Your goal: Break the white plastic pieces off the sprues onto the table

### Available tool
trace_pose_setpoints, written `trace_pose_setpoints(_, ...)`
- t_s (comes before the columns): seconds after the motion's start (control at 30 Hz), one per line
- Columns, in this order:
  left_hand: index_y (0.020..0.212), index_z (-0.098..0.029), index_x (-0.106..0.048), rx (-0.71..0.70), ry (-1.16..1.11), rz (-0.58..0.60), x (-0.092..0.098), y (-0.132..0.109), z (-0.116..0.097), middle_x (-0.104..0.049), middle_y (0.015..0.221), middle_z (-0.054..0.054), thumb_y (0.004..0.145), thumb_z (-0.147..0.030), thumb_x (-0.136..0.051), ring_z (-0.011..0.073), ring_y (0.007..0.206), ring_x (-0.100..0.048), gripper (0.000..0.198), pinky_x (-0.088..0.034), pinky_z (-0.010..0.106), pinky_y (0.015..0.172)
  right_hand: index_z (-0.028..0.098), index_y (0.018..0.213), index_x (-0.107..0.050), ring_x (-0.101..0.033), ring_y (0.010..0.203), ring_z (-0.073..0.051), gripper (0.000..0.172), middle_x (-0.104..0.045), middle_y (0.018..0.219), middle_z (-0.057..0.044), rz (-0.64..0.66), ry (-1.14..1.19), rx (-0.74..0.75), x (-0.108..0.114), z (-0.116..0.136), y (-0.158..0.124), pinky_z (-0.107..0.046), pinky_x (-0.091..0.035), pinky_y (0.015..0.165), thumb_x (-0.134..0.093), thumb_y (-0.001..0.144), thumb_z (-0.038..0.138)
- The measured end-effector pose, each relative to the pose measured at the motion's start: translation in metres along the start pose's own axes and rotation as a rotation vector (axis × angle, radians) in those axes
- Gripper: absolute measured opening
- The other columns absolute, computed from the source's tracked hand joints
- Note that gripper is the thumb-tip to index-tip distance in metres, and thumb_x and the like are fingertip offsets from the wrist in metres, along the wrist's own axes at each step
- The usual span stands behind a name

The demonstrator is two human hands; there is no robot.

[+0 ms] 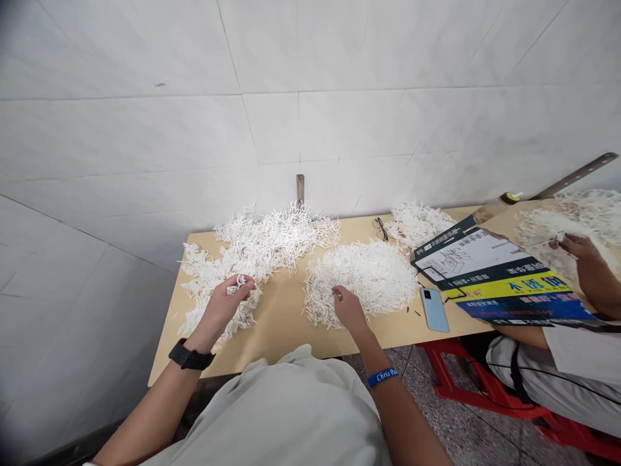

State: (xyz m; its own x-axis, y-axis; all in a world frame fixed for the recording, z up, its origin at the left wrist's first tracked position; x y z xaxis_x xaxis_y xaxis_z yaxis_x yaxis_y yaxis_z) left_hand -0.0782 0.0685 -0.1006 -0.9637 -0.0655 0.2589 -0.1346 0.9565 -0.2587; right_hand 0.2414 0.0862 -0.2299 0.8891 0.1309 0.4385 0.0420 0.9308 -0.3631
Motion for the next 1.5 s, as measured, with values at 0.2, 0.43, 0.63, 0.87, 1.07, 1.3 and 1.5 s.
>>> trace_pose_setpoints(0.2,0.076,-0.019,-0.062,0.17,0.017,-0.079,0.024,-0.026,0.062,-0.057,0.066,-0.001,0.073,-0.049,-0.064,0.0134,0.061,-0.049,0.03,-0.041,0.026,0.065,0.016,0.058,-0.057,-0.055,0.05,-0.012,0.015,-0.062,0.057,-0.002,0.222,0.117,-0.369,-0.076,-0.116,-0.034,-0.024,-0.046,0.053,-0.058,0.072,0.022)
trace_pose_setpoints(0.43,0.078,-0.018,-0.064,0.306,0.014,-0.139,0.042,-0.051,0.108,-0.06,0.074,0.002,0.071,-0.053,-0.065,0.0143,0.065,-0.049,0.036,-0.042,0.026,0.065,0.014,0.066,-0.062,-0.065,0.056,-0.016,0.014,-0.068,0.064,-0.008,0.419,0.353,-0.625,-0.157,-0.165,-0.088,-0.028,-0.054,0.062,-0.056,0.077,0.022)
trace_pose_setpoints(0.63,0.078,-0.017,-0.062,0.386,-0.168,-0.096,0.028,-0.07,0.116,-0.053,0.065,-0.002,0.073,-0.053,-0.067,0.0105,0.06,-0.045,0.037,-0.038,0.023,0.061,0.013,0.085,-0.063,-0.069,0.09,-0.023,0.021,-0.071,0.097,-0.018,0.392,0.527,-0.578,-0.174,-0.148,-0.059,-0.035,-0.053,0.084,-0.055,0.079,0.031)
trace_pose_setpoints(0.87,0.096,-0.017,-0.069,0.396,-0.502,0.001,-0.003,-0.068,0.079,-0.061,0.092,0.005,0.077,-0.052,-0.065,0.0111,0.073,-0.054,0.04,-0.044,0.025,0.071,0.022,0.109,-0.059,-0.059,0.108,-0.021,0.041,-0.054,0.133,-0.01,0.17,0.606,-0.25,-0.117,-0.059,0.001,-0.03,-0.05,0.083,-0.061,0.075,0.045)
trace_pose_setpoints(1.07,0.104,-0.018,-0.072,0.283,-0.645,0.133,-0.03,-0.055,0.044,-0.063,0.114,0.009,0.087,-0.042,-0.053,0.0184,0.099,-0.054,0.035,-0.04,0.029,0.09,0.017,0.073,-0.063,-0.055,0.065,-0.014,0.029,-0.062,0.074,-0.003,0.231,0.521,-0.008,-0.093,0.056,-0.035,-0.028,-0.046,0.063,-0.064,0.077,0.046)
trace_pose_setpoints(1.3,0.128,-0.017,-0.06,0.172,-0.552,0.421,-0.073,-0.054,-0.005,-0.066,0.109,0.011,0.092,-0.05,-0.042,0.0209,0.091,-0.057,0.052,-0.043,0.035,0.084,0.018,0.085,-0.066,-0.055,0.068,-0.015,0.033,-0.061,0.074,-0.002,0.593,0.44,0.247,-0.104,0.168,-0.098,-0.029,-0.045,0.065,-0.063,0.08,0.051)
trace_pose_setpoints(1.5,0.122,-0.017,-0.063,-0.041,-0.306,0.455,-0.076,-0.048,-0.034,-0.067,0.101,0.009,0.091,-0.052,-0.045,0.0173,0.084,-0.057,0.05,-0.045,0.035,0.088,0.017,0.072,-0.06,-0.046,0.057,-0.011,0.036,-0.05,0.06,0.002,0.419,0.514,0.27,-0.08,0.169,-0.091,-0.026,-0.041,0.056,-0.06,0.083,0.051)
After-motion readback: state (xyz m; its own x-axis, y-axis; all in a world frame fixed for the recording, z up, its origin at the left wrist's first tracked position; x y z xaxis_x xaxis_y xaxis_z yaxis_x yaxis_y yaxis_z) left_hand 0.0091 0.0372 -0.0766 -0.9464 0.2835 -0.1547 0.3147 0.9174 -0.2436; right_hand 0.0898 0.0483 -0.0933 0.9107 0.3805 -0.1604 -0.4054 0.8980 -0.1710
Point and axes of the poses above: each hand's wrist, its own y-axis towards the middle knuckle, its own x-axis out of the back of the hand, z = x × y, the point moved 10 cm from there along y, towards the middle knuckle
